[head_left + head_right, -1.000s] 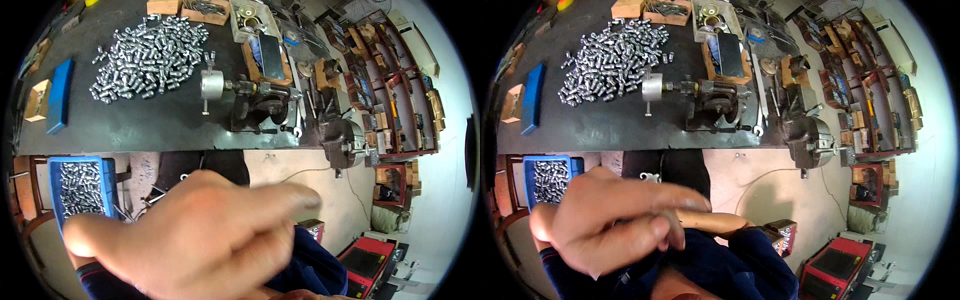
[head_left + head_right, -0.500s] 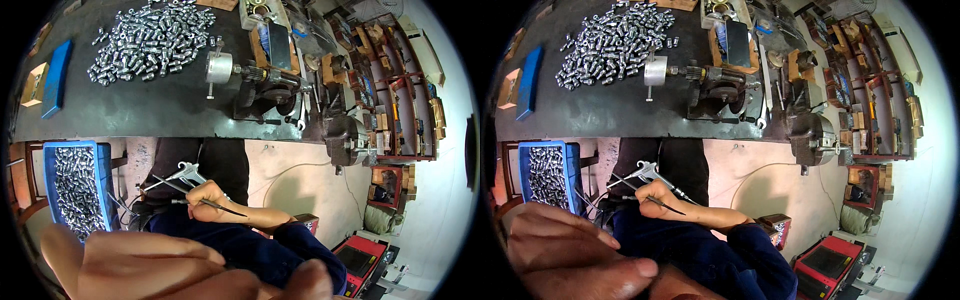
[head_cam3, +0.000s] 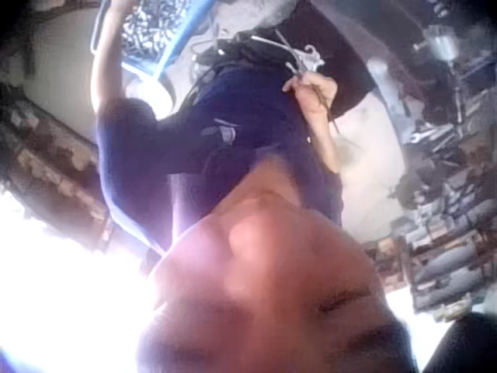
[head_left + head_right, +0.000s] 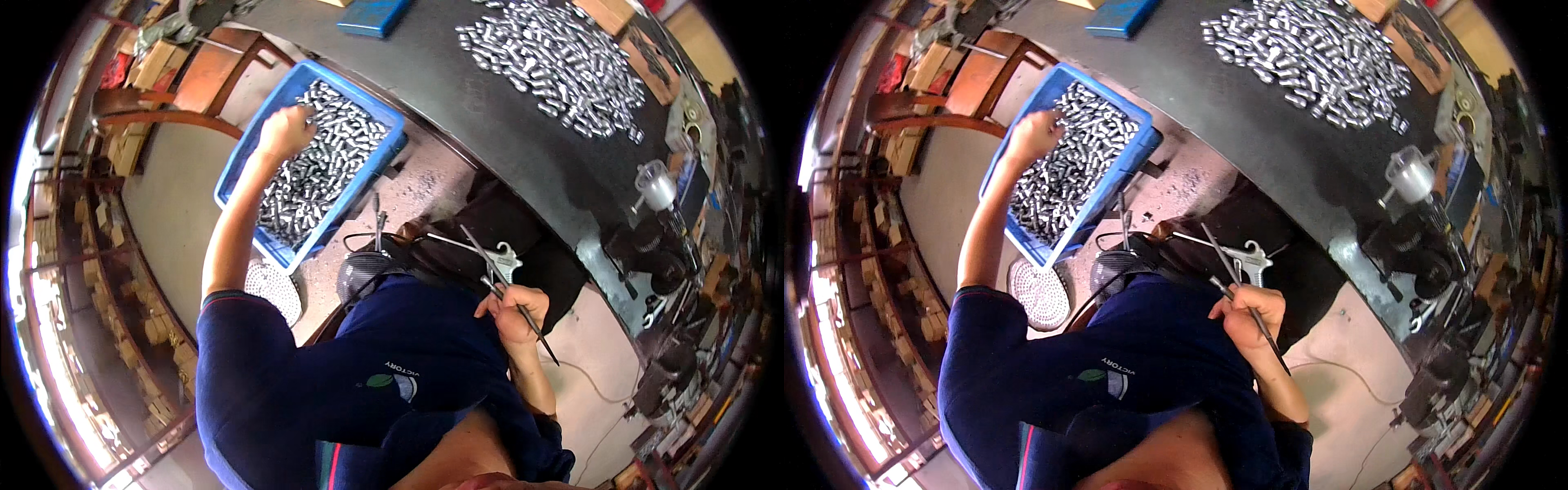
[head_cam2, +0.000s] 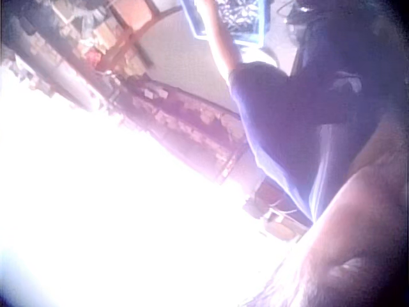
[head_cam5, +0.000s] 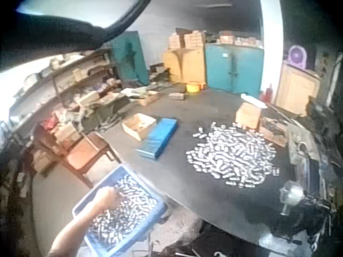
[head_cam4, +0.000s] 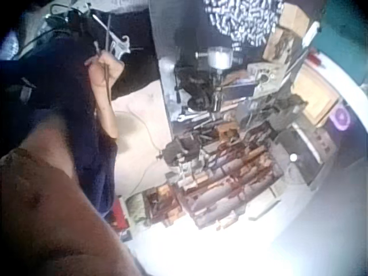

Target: The person repeatedly picks small cylindrical metal components from a blue bin and uses a soldering iron to apply solder to them. After soldering, the person places the components onto a pile on the workbench. The task is performed continuously in a repetitive cycle.

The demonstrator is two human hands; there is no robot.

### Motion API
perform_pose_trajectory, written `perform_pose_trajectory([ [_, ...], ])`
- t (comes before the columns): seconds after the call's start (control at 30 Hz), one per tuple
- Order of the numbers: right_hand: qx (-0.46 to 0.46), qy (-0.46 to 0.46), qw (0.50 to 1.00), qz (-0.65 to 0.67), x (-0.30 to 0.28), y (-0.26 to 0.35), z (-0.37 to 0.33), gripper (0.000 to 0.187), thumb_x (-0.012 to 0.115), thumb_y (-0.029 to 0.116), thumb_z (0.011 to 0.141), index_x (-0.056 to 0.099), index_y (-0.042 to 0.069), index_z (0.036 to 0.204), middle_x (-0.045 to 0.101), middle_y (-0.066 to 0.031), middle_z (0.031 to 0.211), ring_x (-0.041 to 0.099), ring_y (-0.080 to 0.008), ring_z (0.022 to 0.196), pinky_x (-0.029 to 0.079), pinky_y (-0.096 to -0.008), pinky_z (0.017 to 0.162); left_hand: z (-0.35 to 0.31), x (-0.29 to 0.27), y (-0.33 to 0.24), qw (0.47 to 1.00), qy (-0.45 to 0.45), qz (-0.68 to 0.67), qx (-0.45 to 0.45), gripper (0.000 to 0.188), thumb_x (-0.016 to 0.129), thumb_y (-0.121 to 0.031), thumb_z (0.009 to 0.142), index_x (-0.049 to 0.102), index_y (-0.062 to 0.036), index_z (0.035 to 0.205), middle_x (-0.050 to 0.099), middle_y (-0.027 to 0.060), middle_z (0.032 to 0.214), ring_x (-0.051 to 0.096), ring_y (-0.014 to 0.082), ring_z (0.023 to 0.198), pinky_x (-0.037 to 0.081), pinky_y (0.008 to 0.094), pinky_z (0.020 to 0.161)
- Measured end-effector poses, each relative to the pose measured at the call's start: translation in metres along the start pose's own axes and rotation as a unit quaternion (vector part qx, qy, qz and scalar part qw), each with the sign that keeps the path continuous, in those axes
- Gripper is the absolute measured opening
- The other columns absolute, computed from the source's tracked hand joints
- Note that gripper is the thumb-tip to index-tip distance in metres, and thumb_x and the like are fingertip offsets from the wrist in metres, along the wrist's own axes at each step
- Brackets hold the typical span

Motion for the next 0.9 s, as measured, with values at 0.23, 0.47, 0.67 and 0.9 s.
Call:
perform_pose_trajectory([
  [0.23, 0.002, 0.012, 0.999, 0.045, 0.003, -0.002, 0.003, 0.027, 0.042, -0.012, 0.073, 0.035, 0.005, 0.053, 0.041, -0.0052, 0.049, 0.041, -0.0120, 0.044, 0.049, -0.0329, 0.045, -0.033, 0.125, 0.066, 0.981, 0.074, -0.134, -0.115, 0.029, 0.060, -0.025, 0.071, 0.068, -0.0116, 0.095, 0.065, 0.0184, 0.092, 0.063, 0.0328, 0.089, 0.050, 0.0400, 0.081],
  [0.47, 0.028, 0.006, 0.997, 0.075, 0.000, -0.001, 0.002, 0.045, 0.067, 0.024, 0.079, 0.035, 0.005, 0.053, 0.041, -0.0047, 0.051, 0.040, -0.0119, 0.046, 0.049, -0.0335, 0.049, -0.039, 0.115, 0.078, 0.983, -0.015, -0.104, -0.148, 0.030, 0.061, -0.035, 0.075, 0.068, -0.0128, 0.094, 0.066, 0.0174, 0.089, 0.063, 0.0323, 0.086, 0.050, 0.0414, 0.078],
  [0.67, 0.013, 0.036, 0.996, 0.077, -0.001, -0.006, 0.008, 0.032, 0.051, 0.002, 0.081, 0.036, 0.006, 0.052, 0.042, -0.0055, 0.050, 0.041, -0.0128, 0.045, 0.049, -0.0346, 0.047, -0.064, 0.076, 0.126, 0.962, -0.003, -0.101, -0.252, 0.028, 0.061, -0.037, 0.075, 0.069, -0.0137, 0.089, 0.066, 0.0159, 0.082, 0.064, 0.0323, 0.080, 0.051, 0.0424, 0.072],
  [0.9, 0.027, 0.042, 0.995, 0.091, 0.001, -0.004, 0.010, 0.055, 0.073, 0.039, 0.076, 0.035, 0.006, 0.053, 0.040, -0.0034, 0.051, 0.040, -0.0117, 0.047, 0.049, -0.0324, 0.049, -0.076, 0.114, 0.094, 0.973, 0.034, 0.016, -0.226, 0.038, 0.062, -0.040, 0.076, 0.063, -0.0031, 0.086, 0.065, 0.0187, 0.086, 0.064, 0.0341, 0.082, 0.051, 0.0440, 0.073],
])
Point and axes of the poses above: each hand's wrist, its own z-axis towards the middle knuckle, its own x-axis out of the palm, y = z × x, the point moved 4 cm from there along z, towards the middle knuckle
